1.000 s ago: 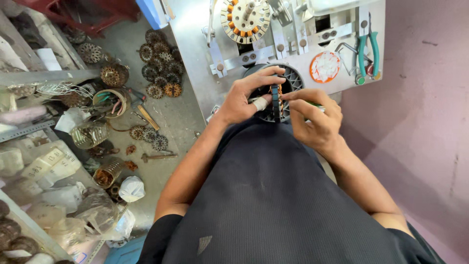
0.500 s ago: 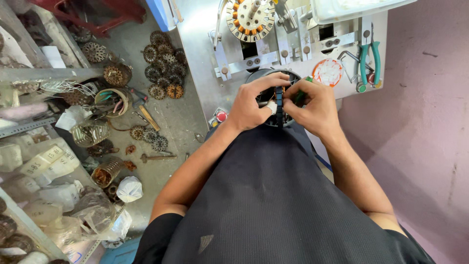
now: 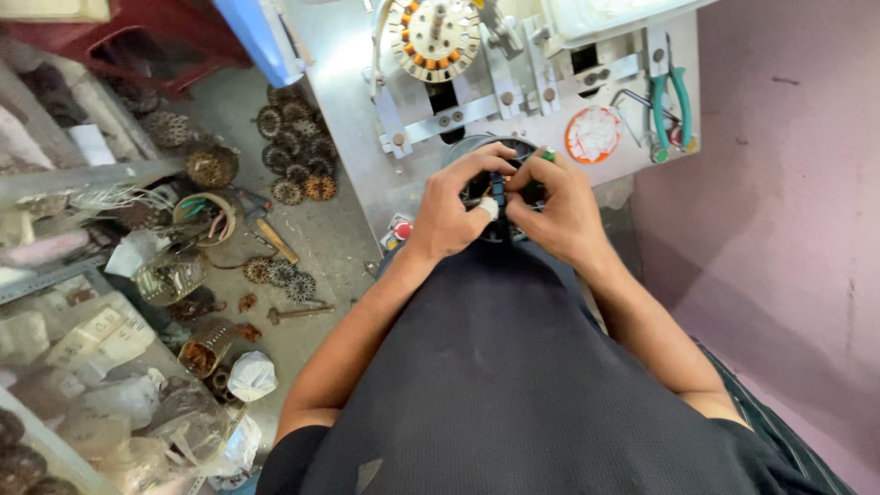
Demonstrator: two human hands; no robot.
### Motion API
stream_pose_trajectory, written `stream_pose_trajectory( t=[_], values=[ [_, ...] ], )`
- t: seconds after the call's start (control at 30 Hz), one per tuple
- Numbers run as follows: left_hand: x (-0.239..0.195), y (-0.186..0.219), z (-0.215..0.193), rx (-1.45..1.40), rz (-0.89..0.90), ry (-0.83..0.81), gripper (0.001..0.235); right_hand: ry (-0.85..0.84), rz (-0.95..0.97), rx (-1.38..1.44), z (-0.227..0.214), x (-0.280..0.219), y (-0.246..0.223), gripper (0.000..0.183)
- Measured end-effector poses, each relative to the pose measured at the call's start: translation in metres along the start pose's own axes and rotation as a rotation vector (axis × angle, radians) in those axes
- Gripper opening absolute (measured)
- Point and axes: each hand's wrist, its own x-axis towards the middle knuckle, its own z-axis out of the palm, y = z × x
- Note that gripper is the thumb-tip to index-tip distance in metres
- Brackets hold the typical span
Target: The person inserts insulation strips into the slots of a motor stator using a screwdriver.
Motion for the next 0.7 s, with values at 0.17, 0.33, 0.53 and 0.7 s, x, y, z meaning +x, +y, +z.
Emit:
stream_pose_trajectory(
  t=[0.17, 0.33, 0.53, 0.7],
  values=[
    [0.000, -0.005, 0.005, -0.068, -0.089, -0.013, 0.037, 0.072, 0.018, 0.026, 0.010, -0.002, -0.001, 0.013],
    [0.004, -0.005, -0.003, -0.117, -0.152, -0.104, 0.041, 0.086, -0.013, 0.244, -0.004, -0.005, 0.013, 0.021],
    [-0.006, -0.003, -0.004, -0.048, -0.131, -0.125, 0.053, 0.484, 0.341, 0.481, -0.046, -0.002, 0.137, 0.016],
    [-0.014, 0.004, 0.015, -0.122, -0.104, 0.051, 0.045, 0.573, 0.077, -0.335, -0.065, 0.007, 0.262, 0.015]
  ],
)
